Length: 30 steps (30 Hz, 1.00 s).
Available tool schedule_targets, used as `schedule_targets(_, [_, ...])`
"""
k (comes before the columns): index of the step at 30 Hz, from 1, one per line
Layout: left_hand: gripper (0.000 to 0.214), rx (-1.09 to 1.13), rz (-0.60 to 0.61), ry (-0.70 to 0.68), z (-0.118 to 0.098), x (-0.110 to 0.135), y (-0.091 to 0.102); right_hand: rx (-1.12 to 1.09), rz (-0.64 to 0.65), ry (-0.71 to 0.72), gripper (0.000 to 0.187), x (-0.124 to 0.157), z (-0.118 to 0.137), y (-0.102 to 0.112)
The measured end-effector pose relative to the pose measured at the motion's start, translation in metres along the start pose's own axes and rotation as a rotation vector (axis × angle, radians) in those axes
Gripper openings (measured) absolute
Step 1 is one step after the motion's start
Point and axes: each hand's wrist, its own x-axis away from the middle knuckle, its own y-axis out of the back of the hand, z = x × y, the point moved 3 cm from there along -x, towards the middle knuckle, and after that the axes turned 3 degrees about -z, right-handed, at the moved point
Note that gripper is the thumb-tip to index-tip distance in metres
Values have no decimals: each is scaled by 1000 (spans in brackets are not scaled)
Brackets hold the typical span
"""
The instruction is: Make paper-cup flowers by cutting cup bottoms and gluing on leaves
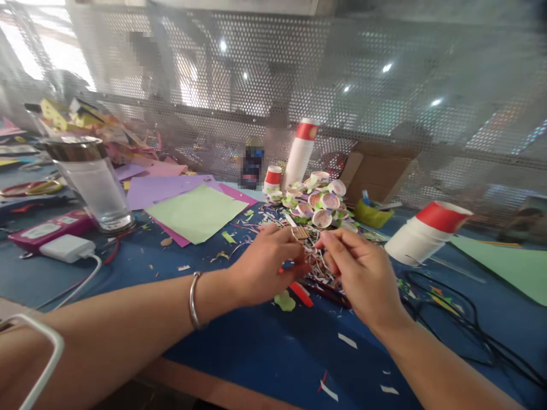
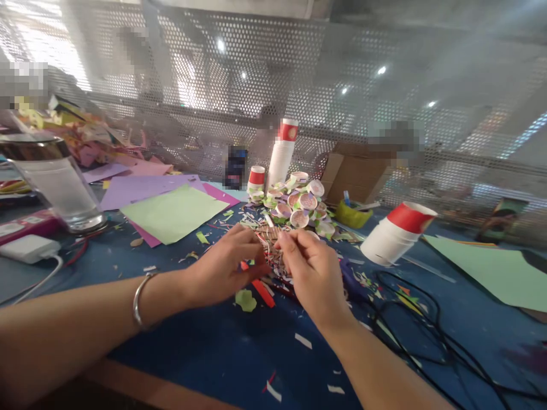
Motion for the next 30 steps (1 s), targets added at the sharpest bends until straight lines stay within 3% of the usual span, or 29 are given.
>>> schedule_targets(4, [36, -8, 19, -37, -20, 10, -5, 153, 102, 6, 33, -12, 0, -2])
schedule_targets(7, [9, -32, 38, -13, -27, 15, -3, 182, 149, -6, 34, -29, -4, -3])
schedule_targets(9, [5, -10, 15, 28, -27, 15, -1, 216, 159, -10, 34, -48, -8, -2])
schedule_targets(12, [14, 32, -13, 77, -24, 15, -2, 305, 93, 14, 28, -96, -13, 1])
schedule_targets(17, [23, 87, -16, 69, -18, 12, -12, 477, -163, 30, 18, -211, -14, 3])
schedule_targets(21, [19, 97, -78, 26, -7, 11, -20, 556, -335, 17, 24, -286, -14, -6])
schedule_targets(25, [13, 123, -136, 47, 7, 8, -31, 599, -373, -3, 40, -326, -16, -20])
schedule_targets(30, [21, 85, -28, 75, 17, 7, -48, 626, -370, -57, 52, -345, -20, -31])
